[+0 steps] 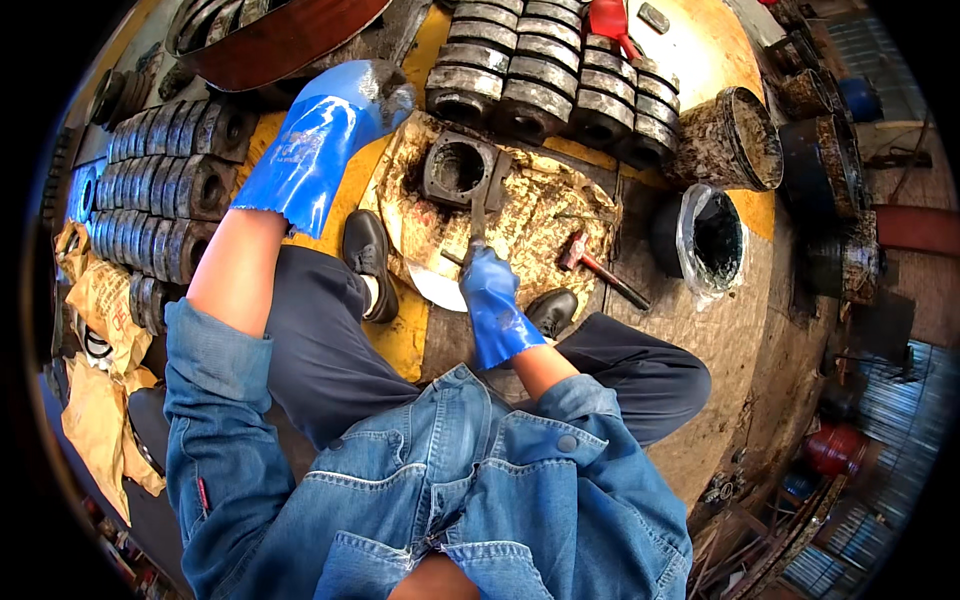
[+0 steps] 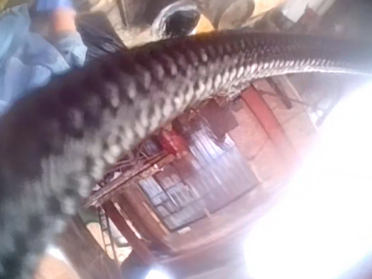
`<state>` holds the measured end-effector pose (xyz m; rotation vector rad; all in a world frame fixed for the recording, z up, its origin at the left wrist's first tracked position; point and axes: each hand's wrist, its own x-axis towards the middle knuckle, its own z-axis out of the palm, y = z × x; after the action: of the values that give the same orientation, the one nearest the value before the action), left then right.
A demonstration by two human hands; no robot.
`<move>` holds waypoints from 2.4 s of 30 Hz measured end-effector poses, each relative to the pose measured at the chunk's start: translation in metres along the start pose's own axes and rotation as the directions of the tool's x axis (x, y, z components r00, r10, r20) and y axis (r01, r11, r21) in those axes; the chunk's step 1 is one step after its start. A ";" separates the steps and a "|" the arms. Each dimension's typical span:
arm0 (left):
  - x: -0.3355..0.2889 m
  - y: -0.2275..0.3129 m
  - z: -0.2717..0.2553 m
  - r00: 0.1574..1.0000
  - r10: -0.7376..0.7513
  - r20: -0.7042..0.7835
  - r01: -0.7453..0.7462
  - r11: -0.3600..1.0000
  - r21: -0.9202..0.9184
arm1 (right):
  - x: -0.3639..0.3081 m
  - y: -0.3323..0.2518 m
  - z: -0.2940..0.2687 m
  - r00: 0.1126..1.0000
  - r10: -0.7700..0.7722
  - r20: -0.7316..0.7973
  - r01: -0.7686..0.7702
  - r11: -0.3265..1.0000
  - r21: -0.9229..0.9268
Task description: The person cleans residues from metal components using a scraper and a hammer. They scrape internal and external surfaces of the parts and tap them with a hammer while holding them by hand.
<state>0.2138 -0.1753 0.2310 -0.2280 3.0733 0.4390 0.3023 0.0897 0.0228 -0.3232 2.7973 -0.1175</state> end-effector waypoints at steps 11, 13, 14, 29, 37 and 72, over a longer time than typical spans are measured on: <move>0.002 0.018 -0.007 0.998 -0.012 0.062 0.010 0.999 0.044 | 0.051 -0.005 0.000 0.983 0.036 0.179 -0.039 0.999 0.015; 0.000 0.013 -0.005 0.998 -0.022 0.051 0.021 0.999 0.037 | 0.037 -0.012 0.009 0.981 0.060 0.182 -0.066 0.997 0.031; -0.005 0.003 -0.007 0.998 -0.045 0.044 0.044 0.998 0.038 | 0.027 -0.027 0.002 0.975 0.068 0.213 -0.074 0.997 0.017; -0.012 0.008 -0.020 0.988 -0.130 0.082 0.130 0.991 0.009 | 0.061 -0.017 -0.029 0.947 -0.028 0.321 0.017 0.999 0.038; -0.022 -0.014 -0.018 0.974 -0.186 0.126 0.188 0.982 0.001 | 0.107 -0.051 -0.031 0.942 0.065 0.328 -0.050 0.997 -0.054; -0.005 -0.015 0.005 0.987 -0.114 0.114 0.108 0.992 0.057 | 0.126 0.051 -0.054 0.954 -0.194 0.230 0.239 0.953 -0.188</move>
<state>0.2205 -0.1871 0.2221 -0.3571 2.9346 0.3550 0.1578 0.1117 0.0295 -0.6574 2.5602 0.1615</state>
